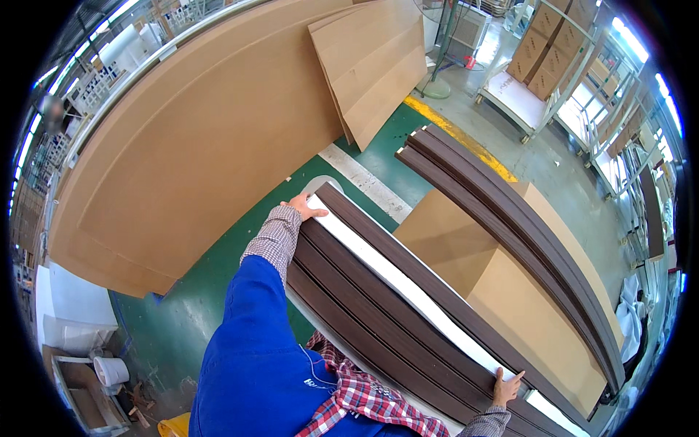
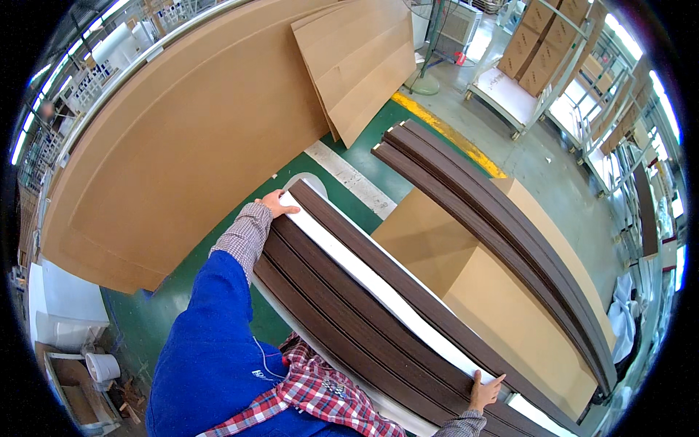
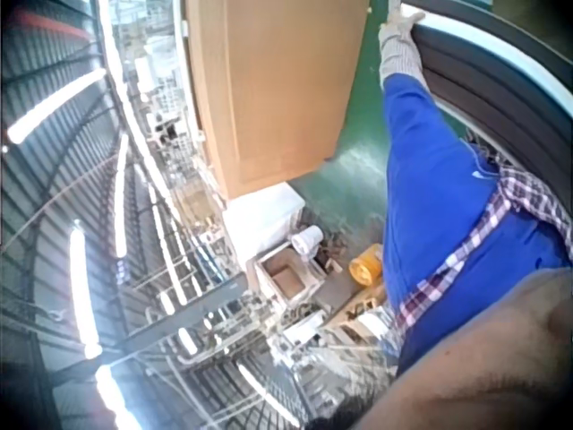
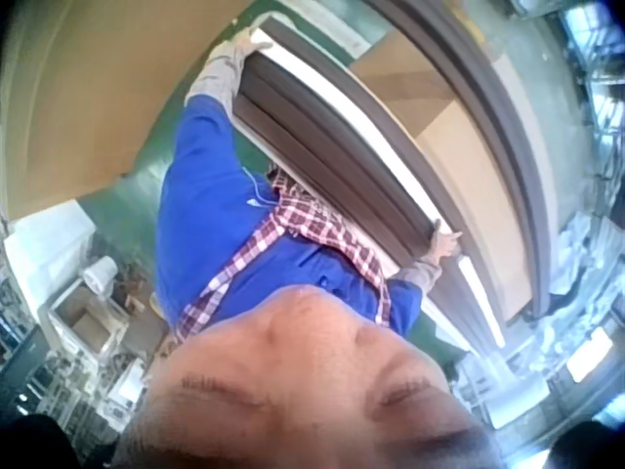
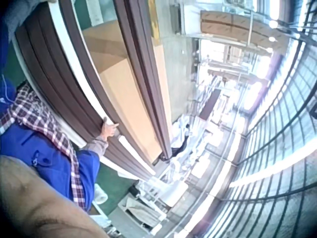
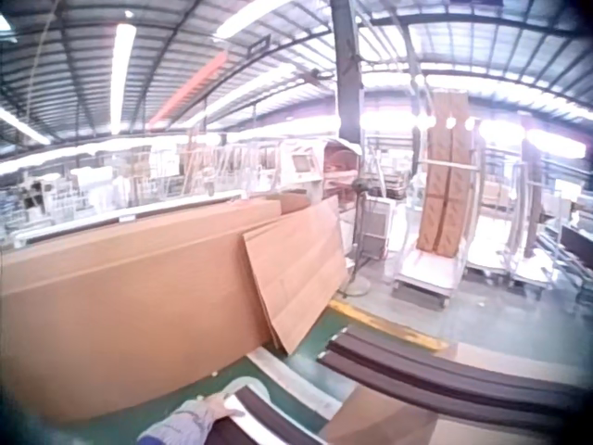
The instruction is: The person cuts white foam sheets with a utility knife, places them between brown wooden slats, and then applies a white protective film over the assembled stack. The person works at a table in a factory setting.
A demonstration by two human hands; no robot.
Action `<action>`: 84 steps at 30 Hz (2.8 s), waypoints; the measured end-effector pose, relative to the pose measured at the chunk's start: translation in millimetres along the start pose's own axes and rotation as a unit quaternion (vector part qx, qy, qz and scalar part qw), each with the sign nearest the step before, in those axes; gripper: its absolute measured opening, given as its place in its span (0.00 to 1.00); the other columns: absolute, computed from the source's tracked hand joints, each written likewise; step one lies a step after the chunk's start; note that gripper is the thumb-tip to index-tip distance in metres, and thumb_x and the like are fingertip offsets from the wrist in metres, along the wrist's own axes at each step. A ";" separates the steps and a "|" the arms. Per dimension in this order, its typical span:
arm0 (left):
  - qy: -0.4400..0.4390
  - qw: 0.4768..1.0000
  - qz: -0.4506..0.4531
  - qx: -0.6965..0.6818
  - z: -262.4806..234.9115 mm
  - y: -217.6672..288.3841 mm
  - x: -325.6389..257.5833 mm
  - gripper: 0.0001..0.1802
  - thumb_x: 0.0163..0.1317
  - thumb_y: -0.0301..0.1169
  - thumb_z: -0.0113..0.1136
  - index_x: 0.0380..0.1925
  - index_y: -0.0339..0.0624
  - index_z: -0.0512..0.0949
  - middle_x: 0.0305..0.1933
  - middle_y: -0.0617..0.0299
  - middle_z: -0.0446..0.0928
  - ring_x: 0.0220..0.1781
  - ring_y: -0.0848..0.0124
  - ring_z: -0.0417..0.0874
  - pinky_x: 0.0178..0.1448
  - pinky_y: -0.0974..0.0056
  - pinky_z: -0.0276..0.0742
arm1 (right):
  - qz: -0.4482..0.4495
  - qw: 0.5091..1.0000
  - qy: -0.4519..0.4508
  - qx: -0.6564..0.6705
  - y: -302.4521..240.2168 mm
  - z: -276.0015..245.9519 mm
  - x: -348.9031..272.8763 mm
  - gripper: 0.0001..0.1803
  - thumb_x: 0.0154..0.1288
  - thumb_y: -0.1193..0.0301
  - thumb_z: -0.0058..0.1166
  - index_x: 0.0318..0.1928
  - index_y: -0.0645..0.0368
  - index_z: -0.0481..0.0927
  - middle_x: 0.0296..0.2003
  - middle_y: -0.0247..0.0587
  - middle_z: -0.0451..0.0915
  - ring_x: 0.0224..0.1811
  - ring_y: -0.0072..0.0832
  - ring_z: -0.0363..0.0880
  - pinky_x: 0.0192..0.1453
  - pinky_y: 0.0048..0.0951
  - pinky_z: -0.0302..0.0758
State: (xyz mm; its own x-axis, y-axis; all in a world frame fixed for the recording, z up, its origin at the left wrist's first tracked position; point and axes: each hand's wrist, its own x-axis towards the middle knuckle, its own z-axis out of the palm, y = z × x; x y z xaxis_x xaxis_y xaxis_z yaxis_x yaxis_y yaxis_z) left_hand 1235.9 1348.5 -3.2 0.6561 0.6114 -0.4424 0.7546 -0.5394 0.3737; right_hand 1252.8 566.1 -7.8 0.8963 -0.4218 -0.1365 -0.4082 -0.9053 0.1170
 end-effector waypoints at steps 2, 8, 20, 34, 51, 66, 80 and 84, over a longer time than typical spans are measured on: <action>-0.007 0.997 0.026 -0.073 1.7 -1.2 4.8 0.57 0.32 0.62 0.69 0.60 0.39 0.62 0.61 0.50 0.66 0.62 0.60 0.67 0.65 0.61 0.58 | 0.014 1.000 -0.017 0.011 -1.1 -4.4 0.8 0.57 0.47 0.29 0.42 0.68 0.52 0.43 0.61 0.56 0.58 0.63 0.49 0.56 0.62 0.52 0.52; -0.015 0.987 0.081 -0.136 0.4 -12.3 15.7 0.51 0.31 0.58 0.72 0.54 0.37 0.69 0.57 0.48 0.69 0.57 0.59 0.71 0.62 0.63 0.63 | 0.036 0.999 -0.033 0.014 -9.9 -15.5 -5.7 0.58 0.45 0.28 0.44 0.68 0.50 0.43 0.62 0.56 0.56 0.65 0.50 0.53 0.60 0.54 0.54; 0.172 0.967 0.173 0.076 29.9 -13.0 1.8 0.46 0.52 0.64 0.49 0.57 0.34 0.64 0.52 0.46 0.70 0.54 0.55 0.69 0.59 0.57 0.63 | -0.549 0.815 0.027 0.185 -235.7 -76.5 -133.1 0.38 0.49 0.62 0.62 0.61 0.53 0.63 0.65 0.48 0.55 0.68 0.47 0.49 0.69 0.47 0.44; 0.049 0.988 0.109 -0.098 14.7 -30.1 -3.6 0.34 0.48 0.52 0.59 0.57 0.57 0.70 0.54 0.59 0.72 0.58 0.63 0.69 0.63 0.54 0.54 | -0.635 0.768 -0.053 0.068 -317.9 -46.4 -162.6 0.41 0.59 0.46 0.46 0.65 0.57 0.55 0.68 0.40 0.48 0.72 0.37 0.40 0.71 0.49 0.33; 0.267 0.932 0.242 -0.041 54.1 20.9 -35.9 0.25 0.42 0.23 0.53 0.46 0.33 0.70 0.52 0.46 0.69 0.56 0.52 0.69 0.63 0.55 0.62 | -0.642 0.755 -0.057 0.118 -308.2 -37.8 -146.8 0.41 0.60 0.45 0.43 0.66 0.55 0.52 0.68 0.43 0.49 0.71 0.38 0.43 0.70 0.51 0.37; 0.113 0.929 0.027 0.351 53.3 51.8 -44.1 0.55 0.55 0.70 0.27 0.63 0.26 0.47 0.70 0.39 0.39 0.73 0.55 0.39 0.72 0.54 0.26 | -0.615 0.755 0.016 0.228 -292.6 2.5 -144.4 0.42 0.59 0.43 0.41 0.65 0.58 0.53 0.68 0.47 0.47 0.71 0.39 0.40 0.72 0.47 0.35; -0.007 0.832 0.519 0.194 174.6 178.8 -177.5 0.36 0.57 0.47 0.52 0.61 0.39 0.59 0.71 0.45 0.40 0.72 0.50 0.39 0.70 0.45 0.33 | -0.227 0.960 0.114 0.121 -81.1 -3.4 -92.7 0.41 0.61 0.42 0.38 0.66 0.56 0.53 0.67 0.54 0.46 0.70 0.45 0.43 0.68 0.56 0.40; -0.041 0.813 0.549 0.191 205.0 221.5 -212.2 0.38 0.57 0.49 0.51 0.62 0.36 0.57 0.71 0.45 0.38 0.72 0.52 0.37 0.71 0.46 0.31 | -0.229 0.956 0.117 0.145 -81.9 -2.1 -89.4 0.42 0.60 0.41 0.38 0.66 0.56 0.53 0.67 0.55 0.45 0.70 0.47 0.42 0.68 0.56 0.38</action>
State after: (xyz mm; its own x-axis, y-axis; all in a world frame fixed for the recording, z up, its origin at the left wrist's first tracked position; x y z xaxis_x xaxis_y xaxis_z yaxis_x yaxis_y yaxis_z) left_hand 1261.8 980.6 6.3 0.9171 -0.3920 -0.0722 -0.3533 -0.8835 0.3076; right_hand 1206.4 678.1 -3.1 0.9927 0.0133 0.1198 0.0352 -0.9824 -0.1834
